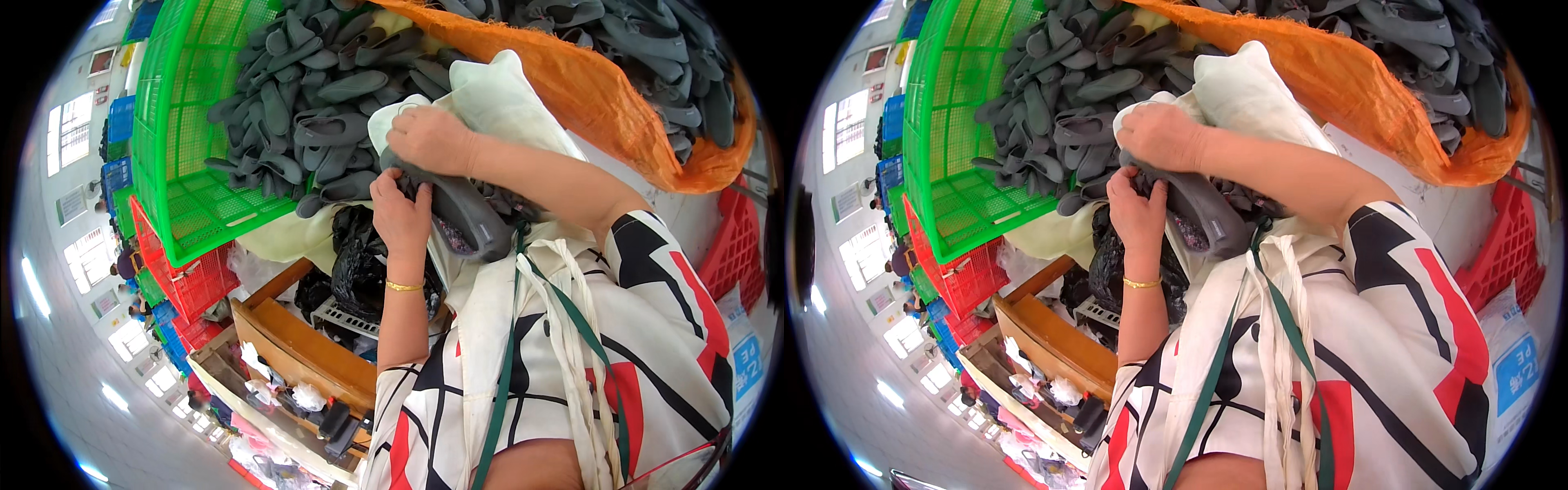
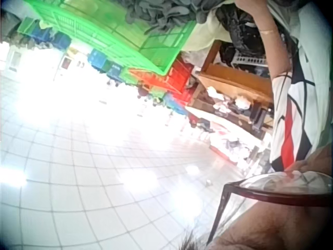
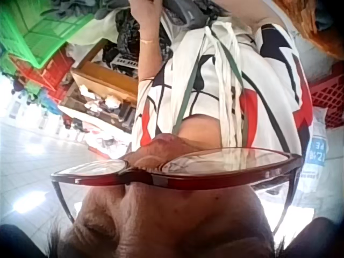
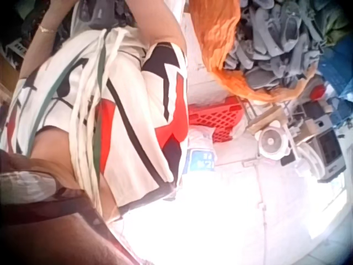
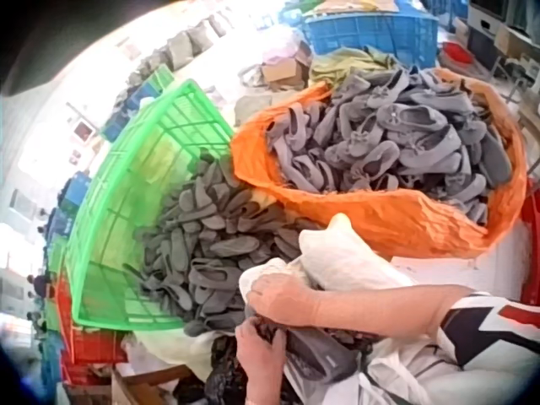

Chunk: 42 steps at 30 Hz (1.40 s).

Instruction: The person is sewing a grey slipper using a needle and thread. They repeatedly insert the needle into the slipper's strap and pull the thread through to secure it. The person works on a single slipper held in their hands, surrounded by large piles of similar slippers in green and orange baskets.

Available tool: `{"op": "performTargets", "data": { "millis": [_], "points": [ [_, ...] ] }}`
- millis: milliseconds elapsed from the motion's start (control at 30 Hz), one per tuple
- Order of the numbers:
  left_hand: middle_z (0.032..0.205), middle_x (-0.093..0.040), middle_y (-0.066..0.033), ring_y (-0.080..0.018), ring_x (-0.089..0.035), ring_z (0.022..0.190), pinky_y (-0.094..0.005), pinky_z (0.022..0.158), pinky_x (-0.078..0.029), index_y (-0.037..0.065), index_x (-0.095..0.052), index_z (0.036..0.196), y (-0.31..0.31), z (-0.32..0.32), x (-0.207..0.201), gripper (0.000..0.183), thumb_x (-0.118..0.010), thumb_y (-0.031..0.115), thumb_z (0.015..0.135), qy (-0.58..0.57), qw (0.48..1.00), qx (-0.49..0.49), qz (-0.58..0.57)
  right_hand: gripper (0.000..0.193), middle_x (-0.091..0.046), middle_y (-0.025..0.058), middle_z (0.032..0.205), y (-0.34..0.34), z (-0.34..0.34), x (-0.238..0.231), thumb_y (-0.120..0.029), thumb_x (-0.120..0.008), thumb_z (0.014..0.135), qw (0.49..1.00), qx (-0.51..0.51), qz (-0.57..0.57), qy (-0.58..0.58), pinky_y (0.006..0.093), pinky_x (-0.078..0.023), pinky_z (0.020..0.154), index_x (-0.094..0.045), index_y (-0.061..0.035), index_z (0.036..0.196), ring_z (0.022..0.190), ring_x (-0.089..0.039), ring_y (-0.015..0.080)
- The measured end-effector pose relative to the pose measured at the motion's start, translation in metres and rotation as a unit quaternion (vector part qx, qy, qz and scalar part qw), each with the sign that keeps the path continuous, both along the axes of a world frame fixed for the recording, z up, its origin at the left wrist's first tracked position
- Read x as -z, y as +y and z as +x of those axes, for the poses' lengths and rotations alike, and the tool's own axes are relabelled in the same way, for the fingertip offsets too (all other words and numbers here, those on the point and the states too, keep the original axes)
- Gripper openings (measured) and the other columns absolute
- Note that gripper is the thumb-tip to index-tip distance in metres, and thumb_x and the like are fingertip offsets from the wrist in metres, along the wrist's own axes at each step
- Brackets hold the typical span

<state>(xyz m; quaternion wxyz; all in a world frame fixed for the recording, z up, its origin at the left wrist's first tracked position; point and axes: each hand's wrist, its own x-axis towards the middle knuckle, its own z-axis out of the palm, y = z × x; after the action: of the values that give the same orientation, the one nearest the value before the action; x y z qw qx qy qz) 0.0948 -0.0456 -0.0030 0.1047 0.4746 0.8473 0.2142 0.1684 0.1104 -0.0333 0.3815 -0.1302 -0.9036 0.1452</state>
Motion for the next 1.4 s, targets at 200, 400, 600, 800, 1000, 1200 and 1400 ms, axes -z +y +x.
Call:
{"op": "performTargets", "data": {
  "millis": [200,400,600,800,1000,1200,1400],
  "points": [
    [0.106,-0.059,-0.0153,-0.0364,-0.06,0.097,-0.0433,0.08,-0.05,0.003,-0.054,0.112,0.0,-0.007,0.014,0.04,-0.073,0.016,0.08,-0.008,0.999,0.011,0.039,0.01,-0.059,0.0074,0.085,0.043,0.009,0.018,-0.014,-0.063,0.076,0.979,0.039,0.066,-0.19,0.0354,-0.051,0.076,-0.062,-0.0078,0.083,0.085,-0.062,0.0242],
    [0.103,-0.06,-0.0146,-0.0354,-0.061,0.094,-0.0424,0.078,-0.051,0.004,-0.055,0.111,-0.001,-0.011,0.019,0.037,-0.071,0.015,0.08,-0.007,0.998,0.027,0.063,0.013,-0.062,0.0088,0.092,0.069,0.034,0.021,-0.012,-0.064,0.079,0.958,0.034,0.04,-0.282,0.0364,-0.054,0.08,-0.066,-0.0064,0.09,0.093,-0.063,0.0261],
    [0.103,-0.06,-0.0139,-0.0342,-0.061,0.093,-0.0416,0.076,-0.052,0.004,-0.055,0.11,-0.002,-0.011,0.02,0.036,-0.071,0.016,0.08,-0.006,0.997,0.022,0.07,0.018,-0.062,0.0119,0.098,0.073,0.045,0.011,-0.006,-0.065,0.078,0.966,0.03,-0.069,-0.247,0.0399,-0.054,0.081,-0.065,-0.0033,0.095,0.095,-0.063,0.0305],
    [0.103,-0.06,-0.0139,-0.0344,-0.061,0.092,-0.0418,0.076,-0.052,0.004,-0.055,0.111,0.002,-0.011,0.021,0.036,-0.071,0.017,0.081,0.02,0.997,0.042,0.068,0.006,-0.059,0.0091,0.091,0.044,0.017,0.01,-0.008,-0.06,0.082,0.974,-0.139,-0.051,-0.174,0.0385,-0.053,0.075,-0.061,-0.0049,0.087,0.092,-0.062,0.028],
    [0.105,-0.062,-0.0148,-0.0348,-0.062,0.093,-0.0418,0.077,-0.052,0.004,-0.056,0.116,0.0,-0.008,0.021,0.039,-0.071,0.016,0.081,0.02,0.997,0.042,0.064,0.017,-0.058,0.0076,0.078,0.032,-0.012,0.013,-0.019,-0.061,0.091,0.972,-0.029,-0.235,-0.002,0.0356,-0.051,0.065,-0.06,-0.0049,0.082,0.076,-0.061,0.0203],
    [0.098,-0.062,-0.0153,-0.0334,-0.062,0.087,-0.0413,0.074,-0.052,0.002,-0.057,0.116,0.0,-0.006,0.023,0.037,-0.069,0.014,0.083,0.027,0.996,0.043,0.067,0.034,-0.055,-0.0026,0.076,-0.015,-0.016,-0.025,-0.029,-0.051,0.103,0.492,-0.113,-0.851,0.146,0.0267,-0.045,0.066,-0.057,-0.0074,0.078,0.066,-0.051,0.0095],
    [0.096,-0.061,-0.0138,-0.035,-0.063,0.086,-0.043,0.072,-0.053,0.006,-0.057,0.116,0.01,-0.029,0.008,0.041,-0.065,0.001,0.076,0.113,0.976,0.128,0.136,0.031,-0.044,-0.0019,0.069,-0.03,0.007,-0.086,-0.022,-0.048,0.103,0.53,-0.155,-0.811,0.194,0.0254,-0.041,0.062,-0.048,-0.0088,0.075,0.063,-0.043,0.0087]
  ]
}}
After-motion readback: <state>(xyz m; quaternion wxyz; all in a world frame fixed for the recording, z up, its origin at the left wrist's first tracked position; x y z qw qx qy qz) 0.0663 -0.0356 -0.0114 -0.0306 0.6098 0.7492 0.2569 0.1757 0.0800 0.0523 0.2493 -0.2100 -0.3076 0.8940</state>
